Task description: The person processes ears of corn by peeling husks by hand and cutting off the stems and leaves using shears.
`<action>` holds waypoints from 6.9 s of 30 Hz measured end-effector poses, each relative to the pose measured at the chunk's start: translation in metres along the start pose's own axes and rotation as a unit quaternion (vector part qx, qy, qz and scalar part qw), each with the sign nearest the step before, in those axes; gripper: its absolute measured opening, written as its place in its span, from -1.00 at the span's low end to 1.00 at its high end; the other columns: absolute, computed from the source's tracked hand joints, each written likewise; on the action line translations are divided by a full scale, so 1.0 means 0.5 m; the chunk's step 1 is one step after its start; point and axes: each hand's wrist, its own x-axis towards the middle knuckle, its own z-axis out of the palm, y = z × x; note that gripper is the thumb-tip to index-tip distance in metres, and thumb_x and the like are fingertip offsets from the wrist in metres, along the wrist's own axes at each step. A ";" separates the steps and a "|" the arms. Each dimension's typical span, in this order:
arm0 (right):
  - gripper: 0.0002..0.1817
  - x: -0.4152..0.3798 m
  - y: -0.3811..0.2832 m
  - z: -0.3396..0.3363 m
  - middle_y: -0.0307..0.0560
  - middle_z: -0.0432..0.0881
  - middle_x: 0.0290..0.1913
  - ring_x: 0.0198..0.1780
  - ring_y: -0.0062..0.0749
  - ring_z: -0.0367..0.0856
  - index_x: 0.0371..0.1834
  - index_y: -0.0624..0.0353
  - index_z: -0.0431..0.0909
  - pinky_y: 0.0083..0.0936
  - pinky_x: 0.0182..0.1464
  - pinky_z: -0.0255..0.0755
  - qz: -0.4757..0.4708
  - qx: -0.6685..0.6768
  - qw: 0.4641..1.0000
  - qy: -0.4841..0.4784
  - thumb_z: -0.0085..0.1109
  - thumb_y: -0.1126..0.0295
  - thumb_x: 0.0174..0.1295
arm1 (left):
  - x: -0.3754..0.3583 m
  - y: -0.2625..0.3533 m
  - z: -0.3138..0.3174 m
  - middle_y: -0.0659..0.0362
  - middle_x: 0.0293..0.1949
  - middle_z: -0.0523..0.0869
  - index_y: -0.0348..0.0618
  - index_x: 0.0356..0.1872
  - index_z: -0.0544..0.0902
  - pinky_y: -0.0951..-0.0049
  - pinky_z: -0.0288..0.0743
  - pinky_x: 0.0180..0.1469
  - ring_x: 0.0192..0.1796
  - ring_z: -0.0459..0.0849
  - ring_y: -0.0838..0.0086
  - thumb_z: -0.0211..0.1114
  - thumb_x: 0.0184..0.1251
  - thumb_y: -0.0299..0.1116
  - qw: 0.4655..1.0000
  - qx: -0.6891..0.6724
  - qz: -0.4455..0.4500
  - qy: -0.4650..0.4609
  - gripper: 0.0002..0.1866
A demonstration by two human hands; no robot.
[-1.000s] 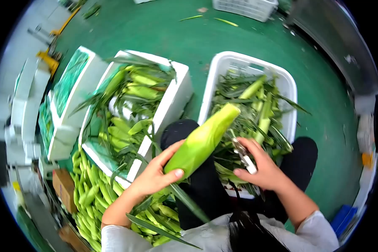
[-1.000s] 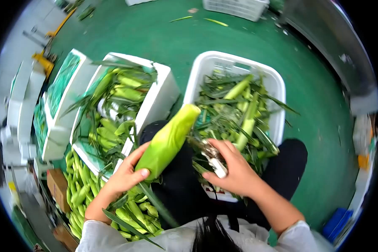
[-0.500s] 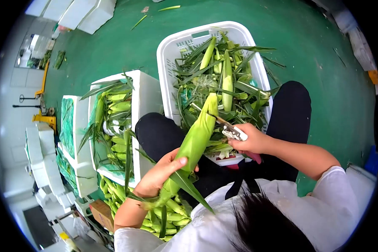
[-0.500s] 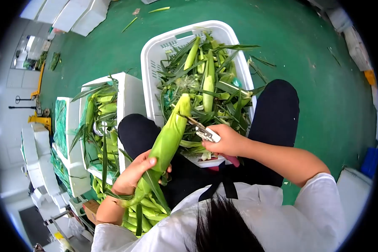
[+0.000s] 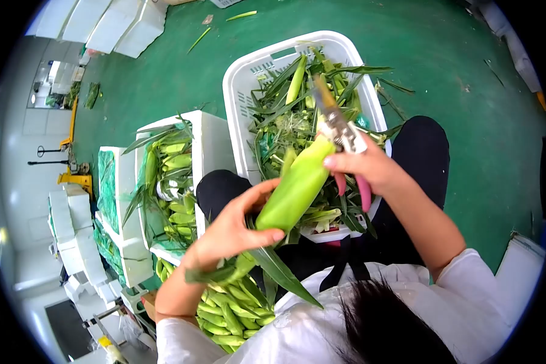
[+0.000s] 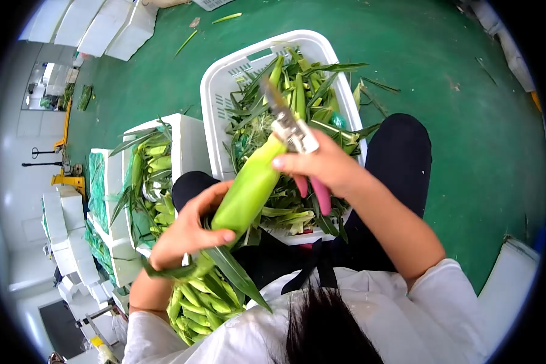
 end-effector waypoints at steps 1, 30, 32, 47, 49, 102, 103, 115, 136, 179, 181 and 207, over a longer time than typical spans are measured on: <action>-0.54 0.007 -0.004 -0.011 -0.08 0.62 -0.18 -0.43 -0.53 0.58 0.10 0.27 0.43 -0.49 -0.47 0.60 -0.003 0.026 1.000 -0.016 0.35 0.35 0.19 | 0.009 0.003 -0.016 0.03 0.24 0.55 -0.30 0.52 0.15 0.34 0.37 0.35 0.26 0.53 0.39 0.54 0.19 -0.20 0.996 -0.070 0.026 -0.040 -0.03; -0.62 -0.154 0.081 0.084 -0.18 0.58 -0.28 -0.36 -0.60 0.60 0.09 0.21 0.40 -0.57 -0.29 0.51 0.053 0.005 0.990 0.133 0.14 0.56 0.19 | 0.085 -0.101 0.059 0.00 0.23 0.58 0.03 0.47 0.34 -0.04 0.42 0.34 0.31 0.52 0.04 0.16 0.40 0.11 0.767 -0.590 0.176 0.181 -0.30; -0.64 -0.152 0.077 0.049 -0.16 0.59 -0.28 -0.35 -0.54 0.61 0.05 0.23 0.42 -0.52 -0.31 0.50 -0.030 -0.165 0.963 0.210 0.16 0.57 0.16 | 0.078 -0.079 0.062 -0.04 0.36 0.50 0.10 0.42 0.41 -0.20 0.33 0.37 0.39 0.44 -0.03 0.04 0.42 0.06 0.708 -0.666 0.198 0.122 -0.40; -0.08 -0.076 0.005 0.081 0.24 0.46 0.22 0.26 0.08 0.47 0.38 0.38 0.27 -0.26 0.32 0.34 -0.062 -0.387 0.920 -0.019 0.48 0.11 0.02 | 0.026 -0.055 0.090 -0.11 0.02 0.71 -0.30 0.29 0.47 0.35 0.54 0.13 0.03 0.73 0.21 0.50 0.20 -0.24 0.924 0.098 0.114 0.350 -0.33; -0.04 -0.066 -0.025 0.061 0.26 0.47 0.23 0.27 0.10 0.46 0.40 0.39 0.25 -0.23 0.32 0.33 -0.037 -0.413 0.909 -0.047 0.49 0.07 0.02 | 0.020 -0.049 0.097 -0.06 -0.01 0.73 -0.32 0.30 0.47 0.37 0.55 0.13 0.02 0.73 0.28 0.51 0.20 -0.25 0.926 0.147 0.132 0.321 -0.32; -0.56 -0.143 0.007 0.159 -0.02 0.61 -0.25 -0.35 -0.38 0.64 0.20 0.26 0.35 -0.48 -0.39 0.60 0.067 0.202 0.977 0.029 0.10 0.47 0.24 | 0.057 -0.099 0.173 0.08 -0.13 0.67 -0.16 0.30 0.26 0.41 0.63 -0.33 -0.27 0.75 0.29 0.58 0.03 -0.43 0.853 -0.509 0.110 0.038 -0.18; -0.55 -0.153 0.009 0.156 -0.02 0.61 -0.23 -0.34 -0.38 0.64 0.21 0.26 0.35 -0.45 -0.36 0.62 0.062 0.196 0.978 0.027 0.12 0.46 0.23 | 0.058 -0.105 0.184 0.08 -0.14 0.67 -0.15 0.30 0.26 0.42 0.63 -0.34 -0.27 0.75 0.29 0.59 0.04 -0.42 0.838 -0.531 0.125 0.023 -0.18; -0.65 -0.141 0.036 0.200 -0.15 0.50 -0.10 -0.22 -0.64 0.48 0.16 0.25 0.34 -0.61 -0.19 0.43 -0.076 -0.033 0.994 0.076 0.03 0.60 0.32 | 0.016 -0.065 0.185 0.12 -0.36 0.52 -0.23 -0.10 0.47 0.42 0.47 -0.38 -0.47 0.48 0.40 0.61 0.02 -0.21 0.840 0.094 0.185 0.502 -0.45; -0.68 -0.095 0.029 0.147 -0.30 0.50 -0.43 -0.44 -0.55 0.49 0.09 0.09 0.27 -0.52 -0.24 0.52 -0.038 0.603 0.792 -0.088 0.08 0.45 0.33 | 0.070 -0.059 0.150 0.39 -0.44 0.45 -0.03 0.14 0.48 0.68 0.20 -0.57 -0.59 0.27 0.72 0.00 0.57 -0.36 0.603 -0.725 0.273 0.189 -0.77; -0.51 -0.080 0.048 0.371 0.13 0.58 -0.21 -0.25 0.03 0.62 0.05 0.32 0.45 -0.23 -0.15 0.48 -0.269 -0.576 0.705 -0.315 0.34 0.41 0.04 | -0.074 -0.197 0.151 0.12 -0.10 0.76 -0.19 -0.01 0.62 0.37 0.65 0.04 -0.11 0.76 0.38 0.33 0.36 0.07 0.596 -0.755 0.201 0.186 -0.51; -0.55 -0.107 0.106 0.481 0.14 0.55 -0.25 -0.35 -0.01 0.56 0.04 0.29 0.47 -0.28 -0.21 0.46 -0.290 -0.482 0.707 -0.428 0.32 0.49 0.03 | -0.257 -0.256 0.106 0.08 -0.20 0.73 -0.19 -0.02 0.59 0.32 0.69 -0.09 -0.19 0.75 0.34 0.29 0.39 0.05 0.609 -0.658 0.297 0.329 -0.53; -0.42 -0.264 0.267 -0.076 -0.07 0.42 0.39 0.52 -0.06 0.21 0.53 -0.14 0.20 0.41 0.46 0.01 0.333 0.165 0.928 0.025 -0.05 0.10 0.47 | -0.023 -0.682 -0.587 -0.20 0.11 0.56 -0.22 0.13 0.55 0.00 0.39 0.23 0.12 0.56 -0.06 0.24 0.21 -0.25 0.460 0.063 -0.189 0.866 -0.53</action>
